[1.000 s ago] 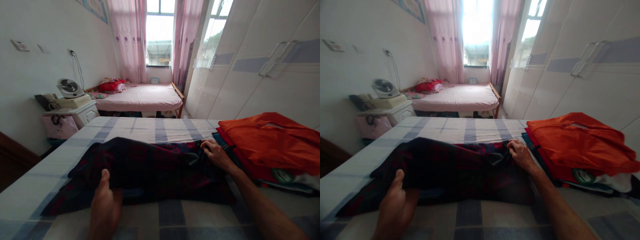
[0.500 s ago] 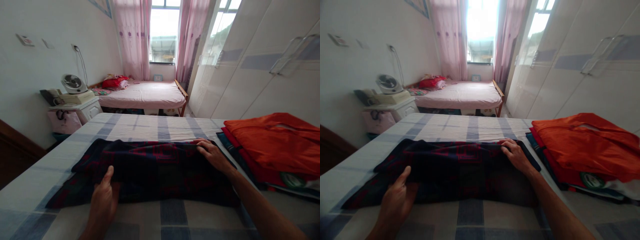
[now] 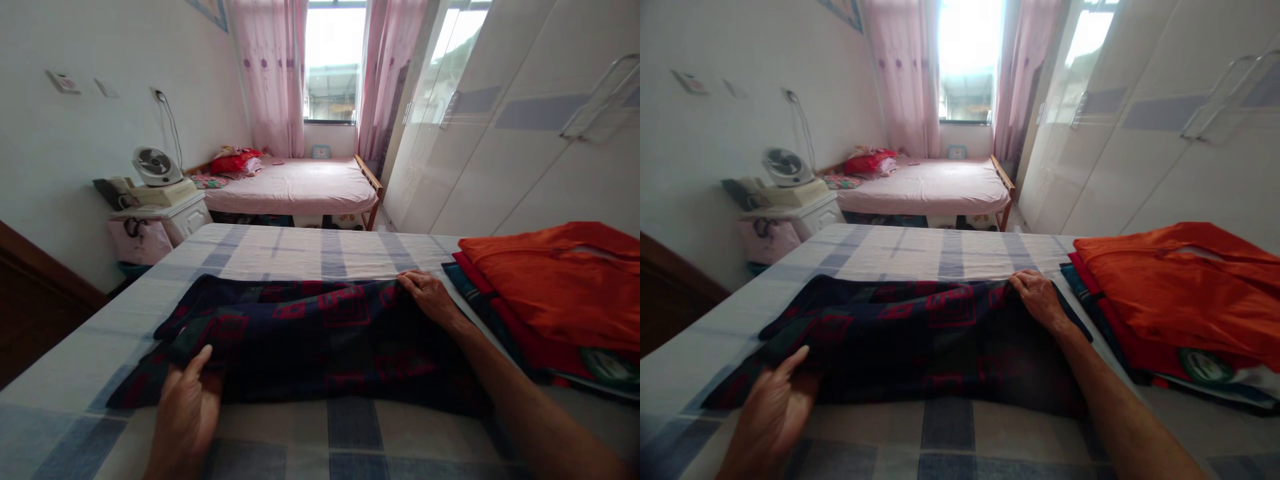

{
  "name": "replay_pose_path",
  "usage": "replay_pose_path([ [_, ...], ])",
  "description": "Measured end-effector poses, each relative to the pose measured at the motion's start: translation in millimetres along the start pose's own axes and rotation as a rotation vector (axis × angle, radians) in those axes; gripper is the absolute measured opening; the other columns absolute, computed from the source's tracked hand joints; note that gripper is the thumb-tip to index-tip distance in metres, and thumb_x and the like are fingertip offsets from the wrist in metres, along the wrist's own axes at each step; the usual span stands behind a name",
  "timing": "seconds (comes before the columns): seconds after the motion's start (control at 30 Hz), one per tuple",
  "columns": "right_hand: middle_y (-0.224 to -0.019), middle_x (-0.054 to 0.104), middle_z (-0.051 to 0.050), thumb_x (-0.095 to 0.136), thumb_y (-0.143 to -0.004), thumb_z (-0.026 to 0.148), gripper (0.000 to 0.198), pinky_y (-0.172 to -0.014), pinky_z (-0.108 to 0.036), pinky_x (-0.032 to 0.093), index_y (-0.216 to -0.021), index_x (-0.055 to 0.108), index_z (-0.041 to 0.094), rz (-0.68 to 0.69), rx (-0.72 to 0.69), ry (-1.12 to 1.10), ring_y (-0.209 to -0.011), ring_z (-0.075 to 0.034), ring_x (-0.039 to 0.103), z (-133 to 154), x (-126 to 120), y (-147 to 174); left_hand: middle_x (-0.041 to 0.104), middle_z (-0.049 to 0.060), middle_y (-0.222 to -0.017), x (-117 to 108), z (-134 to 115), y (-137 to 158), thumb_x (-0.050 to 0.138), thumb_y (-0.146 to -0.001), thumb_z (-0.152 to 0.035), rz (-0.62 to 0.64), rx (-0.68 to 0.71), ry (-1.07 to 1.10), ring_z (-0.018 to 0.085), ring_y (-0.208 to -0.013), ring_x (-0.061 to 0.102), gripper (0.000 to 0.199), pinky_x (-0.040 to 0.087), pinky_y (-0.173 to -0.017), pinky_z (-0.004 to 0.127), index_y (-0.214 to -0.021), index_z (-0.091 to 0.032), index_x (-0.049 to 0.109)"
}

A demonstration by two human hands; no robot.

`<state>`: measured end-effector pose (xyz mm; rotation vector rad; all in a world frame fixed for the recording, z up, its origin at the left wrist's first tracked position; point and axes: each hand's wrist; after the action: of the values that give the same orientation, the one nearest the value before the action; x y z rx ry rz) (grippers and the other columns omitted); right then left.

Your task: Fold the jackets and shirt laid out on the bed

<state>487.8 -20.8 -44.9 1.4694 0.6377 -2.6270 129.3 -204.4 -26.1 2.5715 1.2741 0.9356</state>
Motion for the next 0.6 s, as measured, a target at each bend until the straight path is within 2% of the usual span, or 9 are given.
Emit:
replay_pose_path([
  [0.07,-0.108,0.066,-0.008,0.041,-0.088,0.038,0.033,-0.094,-0.040,0.041,-0.091,0.069,0.021,-0.001,0.014,0.090,-0.105,-0.025,0.058,-0.3,-1.8,-0.4,0.052,0.001,-0.137,-10.1,-2.4,3.4,0.057,-0.081,-0.011,-0.043,0.170,-0.144,0.017,-0.129,0.043,0.062,0.028,-0.113,0.032,-0.137,-0.029,0.040],
  [0.13,-0.118,0.062,-0.010,0.043,-0.086,0.037,0.033,-0.096,-0.043,0.040,-0.102,0.067,0.020,-0.045,0.043,0.152,-0.113,-0.027,0.054,-0.8,-5.8,7.6,0.036,0.001,-0.149,-21.4,-4.9,6.4,0.060,-0.081,-0.019,-0.073,0.468,-0.386,0.019,-0.138,0.030,0.067,0.020,-0.117,0.033,-0.141,-0.030,0.033],
  [0.2,-0.124,0.059,-0.011,0.042,-0.086,0.038,0.038,-0.099,-0.043,0.038,-0.112,0.062,0.018,-0.116,0.076,0.166,-0.118,-0.027,0.050,-0.7,-14.1,24.5,0.027,0.000,-0.153,-29.8,-6.1,9.0,0.058,-0.083,-0.029,-0.006,0.768,-0.724,0.022,-0.140,0.024,0.062,0.016,-0.118,0.038,-0.140,-0.032,0.034],
  [0.23,-0.124,0.058,-0.012,0.042,-0.085,0.039,0.041,-0.100,-0.042,0.039,-0.115,0.060,0.017,-0.146,0.107,0.162,-0.118,-0.027,0.051,-0.3,-19.9,35.9,0.028,-0.001,-0.152,-31.8,-5.3,10.3,0.055,-0.085,-0.032,0.076,0.869,-0.892,0.023,-0.139,0.025,0.057,0.016,-0.118,0.042,-0.139,-0.034,0.036],
  [0.3,-0.121,0.059,-0.013,0.041,-0.084,0.043,0.046,-0.097,-0.042,0.042,-0.117,0.058,0.016,-0.175,0.220,0.153,-0.112,-0.027,0.055,0.5,-33.8,62.2,0.033,-0.003,-0.150,-30.3,0.0,13.0,0.049,-0.088,-0.033,0.326,0.985,-1.158,0.024,-0.139,0.027,0.049,0.019,-0.116,0.045,-0.136,-0.036,0.040],
  [0.37,-0.115,0.061,-0.014,0.041,-0.081,0.049,0.052,-0.091,-0.044,0.045,-0.116,0.058,0.015,-0.179,0.389,0.178,-0.102,-0.029,0.060,0.5,-47.5,89.7,0.033,-0.001,-0.150,-22.5,11.0,16.3,0.047,-0.089,-0.030,0.602,1.097,-1.317,0.025,-0.139,0.026,0.050,0.025,-0.114,0.045,-0.139,-0.035,0.037],
  [0.43,-0.106,0.064,-0.014,0.043,-0.077,0.054,0.055,-0.085,-0.046,0.048,-0.111,0.060,0.015,-0.123,0.559,0.186,-0.094,-0.031,0.063,-0.9,-58.0,114.4,0.030,0.002,-0.152,-11.8,25.8,19.4,0.047,-0.089,-0.029,0.777,1.217,-1.419,0.026,-0.140,0.023,0.055,0.029,-0.111,0.046,-0.142,-0.031,0.032],
  [0.53,-0.093,0.067,-0.013,0.046,-0.075,0.057,0.054,-0.070,-0.042,0.053,-0.106,0.060,0.016,0.034,0.811,-0.031,-0.080,-0.029,0.066,-3.0,-65.1,140.0,0.028,0.007,-0.153,0.8,50.0,20.4,0.047,-0.089,-0.034,0.846,1.355,-1.525,0.029,-0.140,0.023,0.059,0.032,-0.108,0.050,-0.144,-0.025,0.029],
  [0.6,-0.088,0.067,-0.012,0.052,-0.074,0.054,0.053,-0.062,-0.037,0.055,-0.107,0.057,0.014,0.051,0.938,-0.272,-0.073,-0.026,0.066,-2.1,-65.6,147.7,0.031,0.010,-0.151,2.9,64.7,16.6,0.047,-0.089,-0.041,0.846,1.396,-1.587,0.030,-0.138,0.027,0.059,0.034,-0.106,0.051,-0.143,-0.022,0.032],
])
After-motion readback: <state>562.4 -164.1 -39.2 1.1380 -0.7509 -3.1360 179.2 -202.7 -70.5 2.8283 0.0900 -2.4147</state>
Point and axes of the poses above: each hand's wrist, its own y-axis away from the middle knuckle, its own x-axis out of the palm, z = x × y
